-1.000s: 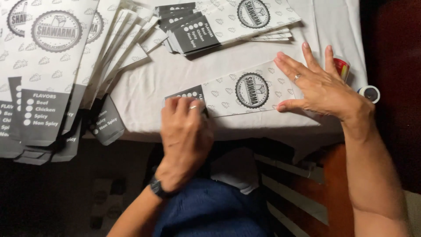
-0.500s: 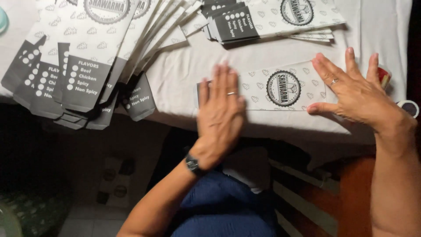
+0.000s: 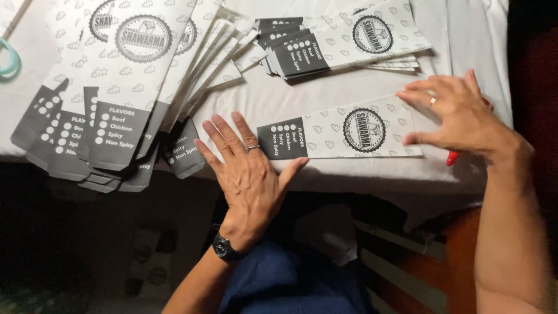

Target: Applying glue to paper shawarma sleeves and pressing them together to assemble the packaging.

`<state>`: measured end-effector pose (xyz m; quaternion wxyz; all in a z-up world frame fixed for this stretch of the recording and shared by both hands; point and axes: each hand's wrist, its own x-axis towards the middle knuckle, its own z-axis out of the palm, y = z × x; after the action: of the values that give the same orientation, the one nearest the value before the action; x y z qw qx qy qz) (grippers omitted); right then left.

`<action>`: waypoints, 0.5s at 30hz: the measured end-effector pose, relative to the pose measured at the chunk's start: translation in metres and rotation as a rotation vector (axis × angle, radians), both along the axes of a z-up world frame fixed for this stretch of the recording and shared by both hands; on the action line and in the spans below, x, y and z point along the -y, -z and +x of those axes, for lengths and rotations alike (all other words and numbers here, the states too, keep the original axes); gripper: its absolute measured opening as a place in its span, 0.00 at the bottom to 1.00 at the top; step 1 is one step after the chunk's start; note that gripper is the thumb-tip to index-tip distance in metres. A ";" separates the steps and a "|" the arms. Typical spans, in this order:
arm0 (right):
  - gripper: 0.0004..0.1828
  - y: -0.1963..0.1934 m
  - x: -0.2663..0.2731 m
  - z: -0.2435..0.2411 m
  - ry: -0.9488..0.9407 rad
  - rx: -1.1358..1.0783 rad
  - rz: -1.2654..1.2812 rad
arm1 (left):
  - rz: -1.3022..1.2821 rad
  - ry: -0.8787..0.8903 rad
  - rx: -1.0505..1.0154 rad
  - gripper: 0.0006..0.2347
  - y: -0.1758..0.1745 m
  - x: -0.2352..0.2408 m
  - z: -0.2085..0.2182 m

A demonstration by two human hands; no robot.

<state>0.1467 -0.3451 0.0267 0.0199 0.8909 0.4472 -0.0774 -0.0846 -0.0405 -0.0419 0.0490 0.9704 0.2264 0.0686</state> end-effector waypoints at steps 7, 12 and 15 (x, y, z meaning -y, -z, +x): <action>0.17 -0.004 -0.098 0.018 -0.110 0.104 0.510 | 0.154 0.650 0.181 0.54 -0.011 0.032 0.023; 0.16 0.041 -0.101 0.048 -0.272 0.451 0.390 | -0.128 0.780 0.329 0.27 -0.016 0.017 0.005; 0.22 0.026 -0.084 0.009 -0.219 0.569 0.422 | -0.571 0.551 0.165 0.21 -0.063 -0.053 -0.011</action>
<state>0.1560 -0.2610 0.0009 -0.0324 0.8082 0.5225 0.2699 -0.0955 0.0129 0.0207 0.3512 0.9333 -0.0370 0.0648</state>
